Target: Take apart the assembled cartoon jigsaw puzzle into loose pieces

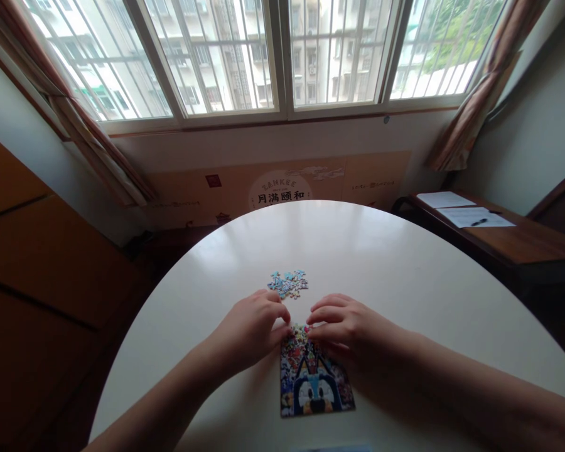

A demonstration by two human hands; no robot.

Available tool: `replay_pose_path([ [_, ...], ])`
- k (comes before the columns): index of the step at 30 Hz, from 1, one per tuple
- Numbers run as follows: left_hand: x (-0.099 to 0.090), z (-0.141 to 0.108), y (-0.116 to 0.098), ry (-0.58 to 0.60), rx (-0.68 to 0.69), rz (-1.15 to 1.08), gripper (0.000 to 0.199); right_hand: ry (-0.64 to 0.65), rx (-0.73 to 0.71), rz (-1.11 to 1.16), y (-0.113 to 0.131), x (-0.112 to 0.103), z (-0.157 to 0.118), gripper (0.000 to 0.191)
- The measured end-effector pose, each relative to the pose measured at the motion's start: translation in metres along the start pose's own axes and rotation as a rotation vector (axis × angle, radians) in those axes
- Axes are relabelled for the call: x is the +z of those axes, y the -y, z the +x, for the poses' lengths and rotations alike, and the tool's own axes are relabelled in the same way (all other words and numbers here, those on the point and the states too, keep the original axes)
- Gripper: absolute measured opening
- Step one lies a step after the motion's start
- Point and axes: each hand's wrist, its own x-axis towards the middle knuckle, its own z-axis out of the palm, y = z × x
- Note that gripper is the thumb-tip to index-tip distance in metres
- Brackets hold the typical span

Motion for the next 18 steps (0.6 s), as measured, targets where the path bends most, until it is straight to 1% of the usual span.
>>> replay_pose_path([
  [3,-0.0016,0.0013,0.0006,0.036,-0.023,-0.003,0.006,0.042,0.010,-0.011,-0.0005,0.0016,0.0003,0.014],
  [6,-0.0010,0.0011,0.0012,0.041,-0.033,-0.029,0.006,0.069,0.012,-0.026,0.0002,0.0018,0.0009,0.015],
  [13,-0.0020,-0.0009,-0.0027,0.062,-0.046,-0.073,0.006,0.093,0.020,-0.027,0.0004,0.0006,0.0018,0.016],
  [15,-0.0023,-0.0014,-0.0026,0.056,-0.050,-0.087,0.006,0.111,0.021,-0.030,-0.0001,0.0011,0.0014,0.016],
  [18,-0.0017,-0.0010,0.0022,0.017,-0.035,-0.117,0.006,0.118,0.037,-0.032,-0.0001,0.0017,0.0009,0.016],
])
